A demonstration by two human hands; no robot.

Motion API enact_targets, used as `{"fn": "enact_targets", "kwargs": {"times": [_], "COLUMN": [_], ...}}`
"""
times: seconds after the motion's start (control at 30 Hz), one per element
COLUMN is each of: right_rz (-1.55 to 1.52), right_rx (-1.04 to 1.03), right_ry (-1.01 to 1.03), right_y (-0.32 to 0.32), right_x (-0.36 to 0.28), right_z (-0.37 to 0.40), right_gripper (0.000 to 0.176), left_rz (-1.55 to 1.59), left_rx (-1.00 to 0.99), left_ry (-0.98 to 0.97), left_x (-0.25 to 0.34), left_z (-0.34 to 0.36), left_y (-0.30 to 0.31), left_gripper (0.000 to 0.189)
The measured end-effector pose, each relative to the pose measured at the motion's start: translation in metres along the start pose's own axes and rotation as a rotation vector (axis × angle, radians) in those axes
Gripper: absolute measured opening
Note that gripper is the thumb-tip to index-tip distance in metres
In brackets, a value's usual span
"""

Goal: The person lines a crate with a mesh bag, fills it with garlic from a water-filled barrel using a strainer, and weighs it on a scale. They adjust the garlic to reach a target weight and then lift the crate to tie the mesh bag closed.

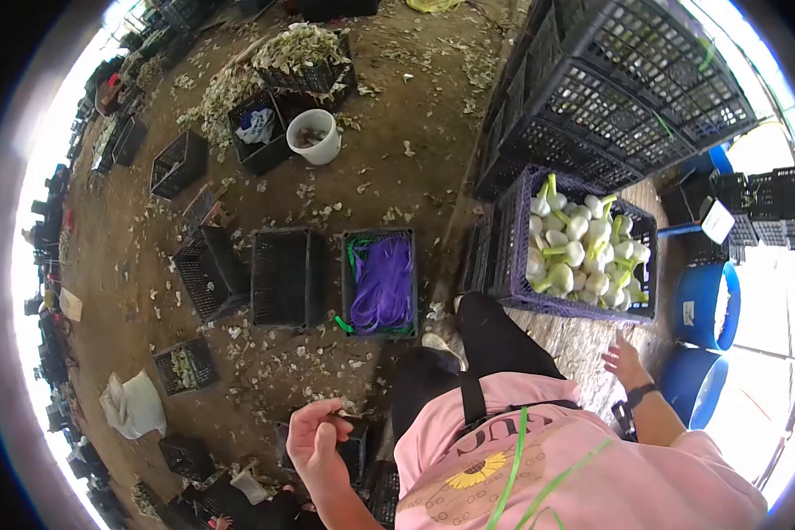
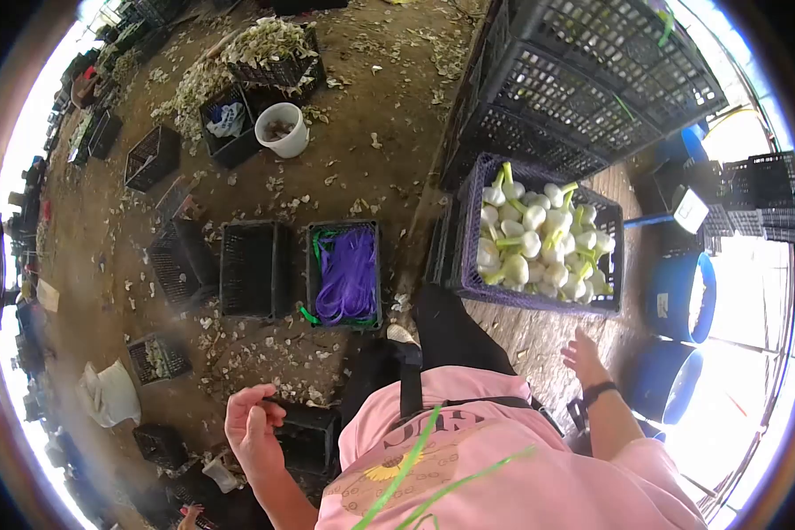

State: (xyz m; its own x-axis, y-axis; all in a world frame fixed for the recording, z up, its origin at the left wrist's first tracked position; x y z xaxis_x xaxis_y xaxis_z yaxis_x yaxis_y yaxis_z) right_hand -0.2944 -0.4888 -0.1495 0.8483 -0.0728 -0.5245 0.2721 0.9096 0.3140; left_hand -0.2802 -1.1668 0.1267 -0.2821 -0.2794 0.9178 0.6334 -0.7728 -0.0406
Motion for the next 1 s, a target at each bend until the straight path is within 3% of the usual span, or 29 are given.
{"fn": "enact_targets", "kwargs": {"times": [0.1,0.13,0.23,0.33,0.47,0.6,0.7,0.83,0.87,0.9,0.97,1.0], "right_rz": [-0.140,-0.209,-0.256,-0.020,-0.050,-0.064,-0.144,-0.324,-0.523,-0.564,-0.604,-0.635], "right_rx": [0.091,0.036,0.036,-0.031,-0.025,-0.036,-0.017,0.001,0.104,0.109,-0.036,0.068], "right_ry": [0.024,-0.018,-0.135,-0.022,-0.036,0.028,0.087,0.091,0.052,0.108,0.098,0.123], "right_y": [-0.021,-0.039,-0.059,-0.082,-0.084,-0.093,-0.098,-0.097,-0.087,-0.081,-0.055,-0.029], "right_x": [-0.062,-0.080,-0.085,-0.080,-0.071,-0.072,-0.071,-0.052,-0.033,-0.058,-0.009,-0.002], "right_z": [-0.013,-0.005,-0.007,-0.011,-0.029,-0.018,-0.011,-0.016,-0.030,0.005,-0.033,-0.019], "right_gripper": [0.098,0.103,0.088,0.065,0.039,0.029,0.031,0.049,0.053,0.052,0.052,0.054], "left_rz": [0.009,0.060,0.098,0.095,0.091,0.106,-0.046,-0.259,-0.242,-0.235,-0.299,-0.384], "left_rx": [0.061,0.071,0.086,0.074,0.096,-0.052,-0.153,-0.191,-0.222,-0.262,-0.338,-0.374], "left_ry": [0.022,0.007,-0.003,0.042,0.073,0.099,0.066,0.114,0.158,0.213,0.388,0.418], "left_x": [-0.016,-0.016,-0.017,-0.023,-0.022,-0.022,-0.012,-0.033,-0.050,-0.073,-0.125,-0.144], "left_z": [-0.013,-0.017,-0.024,-0.027,-0.031,-0.042,-0.052,-0.067,-0.073,-0.080,-0.088,-0.089], "left_y": [0.023,0.022,0.020,0.010,-0.002,-0.029,-0.057,-0.086,-0.097,-0.108,-0.133,-0.148], "left_gripper": [0.012,0.012,0.012,0.012,0.013,0.011,0.011,0.012,0.014,0.016,0.027,0.033]}}
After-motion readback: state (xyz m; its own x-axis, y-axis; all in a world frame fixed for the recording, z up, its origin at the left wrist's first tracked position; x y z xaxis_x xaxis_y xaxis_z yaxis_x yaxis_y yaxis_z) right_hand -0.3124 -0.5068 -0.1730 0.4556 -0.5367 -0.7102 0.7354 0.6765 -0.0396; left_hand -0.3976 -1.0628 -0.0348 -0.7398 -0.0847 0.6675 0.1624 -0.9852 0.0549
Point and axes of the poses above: each hand's wrist, its own z-axis away from the middle knuckle, its own y-axis out of the back of the hand, x = y × z, the point moved 10 cm from there along -z, towards the middle knuckle, and after that the axes turned 4 degrees about y, right-handed, at the moved point
